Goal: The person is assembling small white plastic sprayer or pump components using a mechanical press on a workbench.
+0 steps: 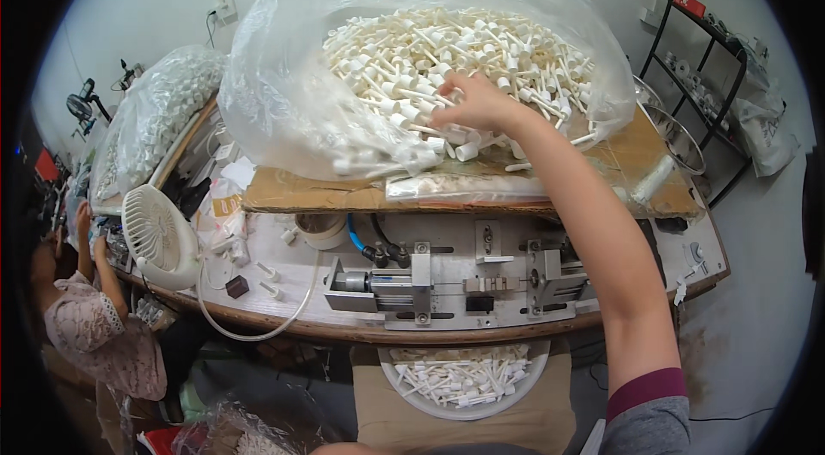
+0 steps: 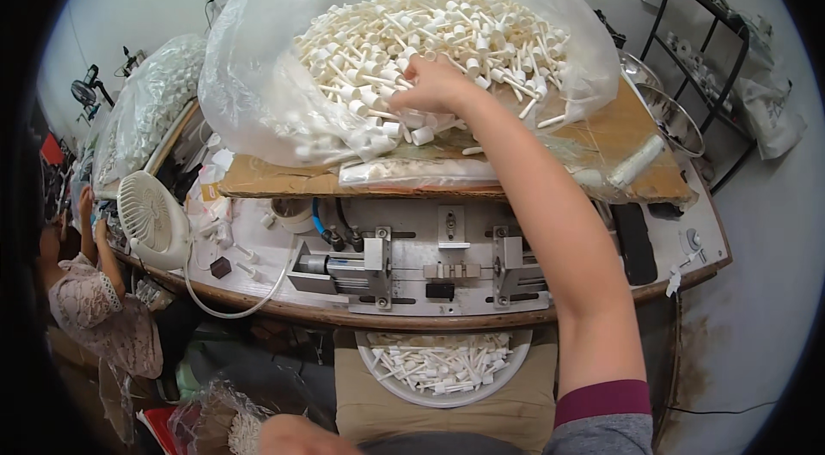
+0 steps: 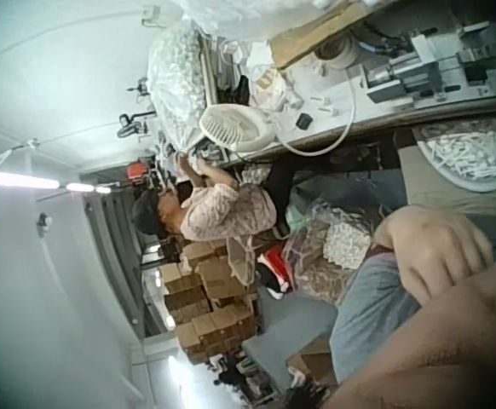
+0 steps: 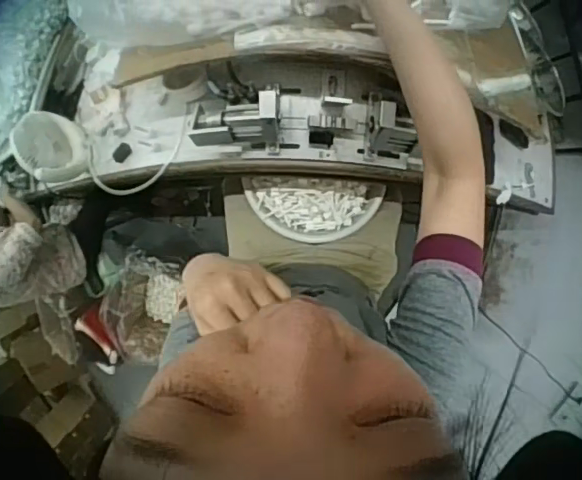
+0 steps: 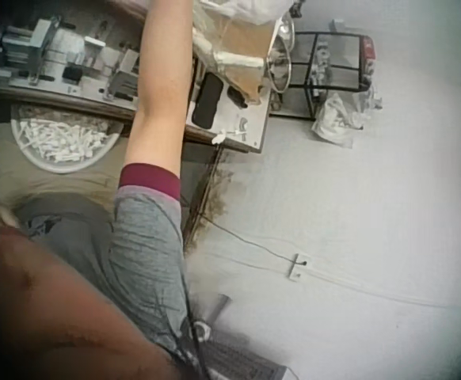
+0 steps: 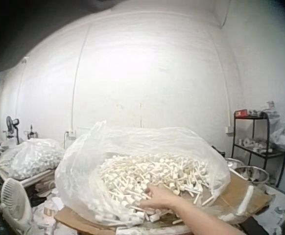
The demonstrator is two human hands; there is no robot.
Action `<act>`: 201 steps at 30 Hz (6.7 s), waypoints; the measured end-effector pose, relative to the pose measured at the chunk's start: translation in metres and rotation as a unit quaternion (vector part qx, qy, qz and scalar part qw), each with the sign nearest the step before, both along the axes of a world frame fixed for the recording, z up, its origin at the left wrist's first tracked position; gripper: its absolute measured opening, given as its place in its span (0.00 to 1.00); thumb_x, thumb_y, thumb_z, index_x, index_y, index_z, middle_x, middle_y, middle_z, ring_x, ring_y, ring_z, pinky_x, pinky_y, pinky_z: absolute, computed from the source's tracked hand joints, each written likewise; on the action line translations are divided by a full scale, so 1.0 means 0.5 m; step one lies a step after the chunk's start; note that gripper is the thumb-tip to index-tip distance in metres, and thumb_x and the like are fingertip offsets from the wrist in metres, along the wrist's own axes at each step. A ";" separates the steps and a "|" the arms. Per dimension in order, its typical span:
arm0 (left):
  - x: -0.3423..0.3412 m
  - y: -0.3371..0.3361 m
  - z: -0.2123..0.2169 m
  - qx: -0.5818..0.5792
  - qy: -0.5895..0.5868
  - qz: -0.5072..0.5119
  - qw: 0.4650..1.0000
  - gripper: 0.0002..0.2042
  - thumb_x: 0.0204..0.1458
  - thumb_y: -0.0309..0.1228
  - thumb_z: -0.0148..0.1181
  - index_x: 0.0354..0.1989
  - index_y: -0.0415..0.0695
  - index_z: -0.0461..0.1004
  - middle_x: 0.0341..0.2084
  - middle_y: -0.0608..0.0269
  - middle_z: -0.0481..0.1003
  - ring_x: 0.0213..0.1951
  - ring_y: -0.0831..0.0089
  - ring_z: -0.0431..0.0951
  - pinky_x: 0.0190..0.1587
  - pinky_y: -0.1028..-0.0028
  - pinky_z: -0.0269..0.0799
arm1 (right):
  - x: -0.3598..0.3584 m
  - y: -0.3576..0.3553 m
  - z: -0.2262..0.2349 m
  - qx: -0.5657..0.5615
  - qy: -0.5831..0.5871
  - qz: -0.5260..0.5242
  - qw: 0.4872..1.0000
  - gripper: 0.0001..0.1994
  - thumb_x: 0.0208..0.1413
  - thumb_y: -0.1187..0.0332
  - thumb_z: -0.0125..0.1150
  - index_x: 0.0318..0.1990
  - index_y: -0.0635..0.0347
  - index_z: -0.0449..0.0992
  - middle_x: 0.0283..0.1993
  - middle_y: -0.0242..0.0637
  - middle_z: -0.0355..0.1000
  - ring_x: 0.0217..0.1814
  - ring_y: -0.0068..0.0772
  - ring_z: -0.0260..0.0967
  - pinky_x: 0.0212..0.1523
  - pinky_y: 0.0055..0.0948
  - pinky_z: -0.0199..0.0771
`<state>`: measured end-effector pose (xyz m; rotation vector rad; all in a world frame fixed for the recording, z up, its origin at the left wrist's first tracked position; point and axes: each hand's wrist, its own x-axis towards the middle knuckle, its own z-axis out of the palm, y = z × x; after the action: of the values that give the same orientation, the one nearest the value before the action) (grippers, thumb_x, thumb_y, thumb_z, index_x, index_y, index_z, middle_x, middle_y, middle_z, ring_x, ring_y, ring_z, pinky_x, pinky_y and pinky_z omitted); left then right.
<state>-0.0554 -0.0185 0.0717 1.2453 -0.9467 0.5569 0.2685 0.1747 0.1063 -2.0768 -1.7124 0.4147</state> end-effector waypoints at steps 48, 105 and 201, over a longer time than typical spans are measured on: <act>0.162 0.046 -0.135 0.270 0.064 0.723 0.633 0.18 0.35 0.22 0.73 0.40 0.41 0.80 0.37 0.60 0.81 0.36 0.64 0.80 0.37 0.70 0.75 | -0.269 -0.488 -0.200 0.317 0.539 -0.127 0.770 0.08 0.67 0.69 0.56 0.46 0.64 0.72 0.37 0.32 0.74 0.40 0.16 0.71 0.42 0.19 0.72; 0.277 0.280 0.025 0.208 0.222 0.695 0.651 0.12 0.45 0.30 0.74 0.36 0.39 0.81 0.30 0.64 0.79 0.32 0.77 0.80 0.35 0.74 0.77 | -0.223 -0.505 -0.195 0.134 -0.259 0.132 0.947 0.14 0.38 0.73 0.61 0.35 0.70 0.74 0.53 0.65 0.74 0.15 0.25 0.70 0.20 0.21 0.70; 0.131 0.039 -0.179 0.354 0.239 0.649 0.629 0.19 0.39 0.25 0.73 0.44 0.38 0.80 0.50 0.53 0.78 0.40 0.64 0.81 0.42 0.71 0.78 | -0.191 -0.594 -0.239 0.384 0.016 -0.022 0.923 0.15 0.45 0.80 0.74 0.41 0.65 0.75 0.50 0.54 0.77 0.40 0.39 0.79 0.38 0.28 0.81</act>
<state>0.0103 0.0012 -0.0175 2.6153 0.4774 0.8876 0.1730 -0.1220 -0.0135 -1.5038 -1.4692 -0.2214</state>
